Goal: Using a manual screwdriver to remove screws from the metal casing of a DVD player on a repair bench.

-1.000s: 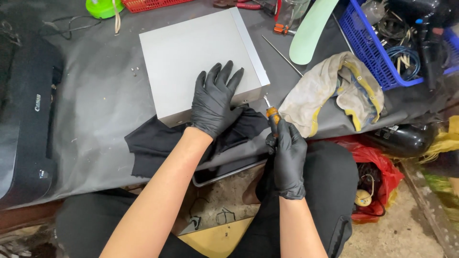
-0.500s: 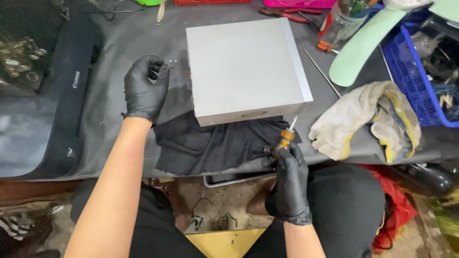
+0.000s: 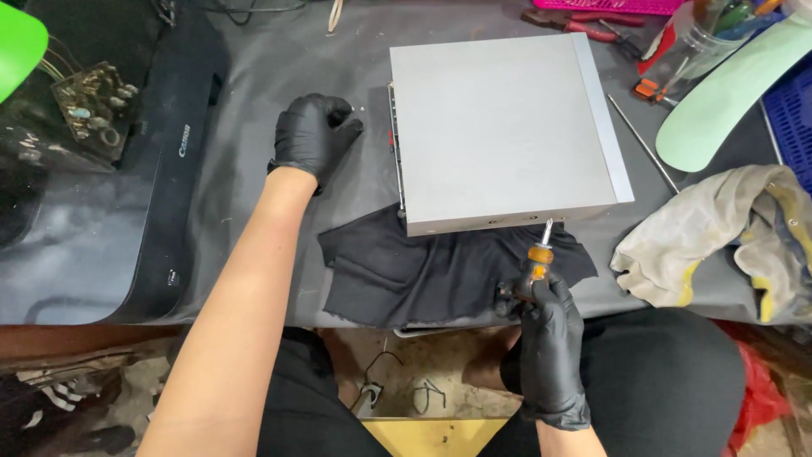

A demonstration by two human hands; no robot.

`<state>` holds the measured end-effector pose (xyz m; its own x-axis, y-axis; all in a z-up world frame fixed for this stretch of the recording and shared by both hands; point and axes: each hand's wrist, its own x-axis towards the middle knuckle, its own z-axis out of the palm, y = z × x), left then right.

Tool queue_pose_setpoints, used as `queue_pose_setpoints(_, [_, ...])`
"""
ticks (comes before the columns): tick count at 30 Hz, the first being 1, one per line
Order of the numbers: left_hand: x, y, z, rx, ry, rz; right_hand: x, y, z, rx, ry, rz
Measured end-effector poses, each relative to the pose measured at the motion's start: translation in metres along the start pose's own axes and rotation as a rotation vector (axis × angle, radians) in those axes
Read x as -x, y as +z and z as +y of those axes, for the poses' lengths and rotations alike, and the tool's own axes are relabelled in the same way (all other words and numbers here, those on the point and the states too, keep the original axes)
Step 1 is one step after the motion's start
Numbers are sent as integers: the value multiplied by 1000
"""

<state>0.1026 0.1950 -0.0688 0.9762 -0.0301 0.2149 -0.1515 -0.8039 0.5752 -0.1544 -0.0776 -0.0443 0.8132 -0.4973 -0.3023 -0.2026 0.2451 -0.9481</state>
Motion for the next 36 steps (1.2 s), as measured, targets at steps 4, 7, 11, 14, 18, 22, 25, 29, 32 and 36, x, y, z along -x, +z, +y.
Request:
queue_pose_setpoints(4, [-4, 10, -10, 23, 67, 38, -3, 3, 3, 1, -5, 9])
queue_pose_setpoints(7, [-9, 24, -26, -70, 208, 120, -3, 2, 5, -52, 20, 39])
queue_pose_setpoints(11, [2, 16, -18, -46, 221, 175, -3, -3, 12, -26, -41, -45])
queue_pose_setpoints(14, [38, -12, 25, 393, 134, 185, -4, -7, 16, -28, -69, -60])
queue_pose_setpoints(18, [101, -41, 82, 1085, 44, 56, -7, -9, 24, -35, -124, -63])
queue_pose_setpoints(22, [152, -58, 113, 1208, 38, -15, -2, -5, 28, -123, -185, -88])
queue_pose_setpoints(25, [174, -53, 122, 1303, 33, -5, 2, -3, 25, -115, -186, -66])
queue_pose_setpoints(29, [180, -29, 113, 1034, 281, 65, 2, -3, 19, -83, -155, -34])
queue_pose_setpoints(32, [179, -13, 93, 616, 494, 149, -3, -9, 30, -39, -170, -8])
queue_pose_setpoints(36, [172, 9, 77, 99, 646, 274, -2, -11, 27, 44, -186, -27])
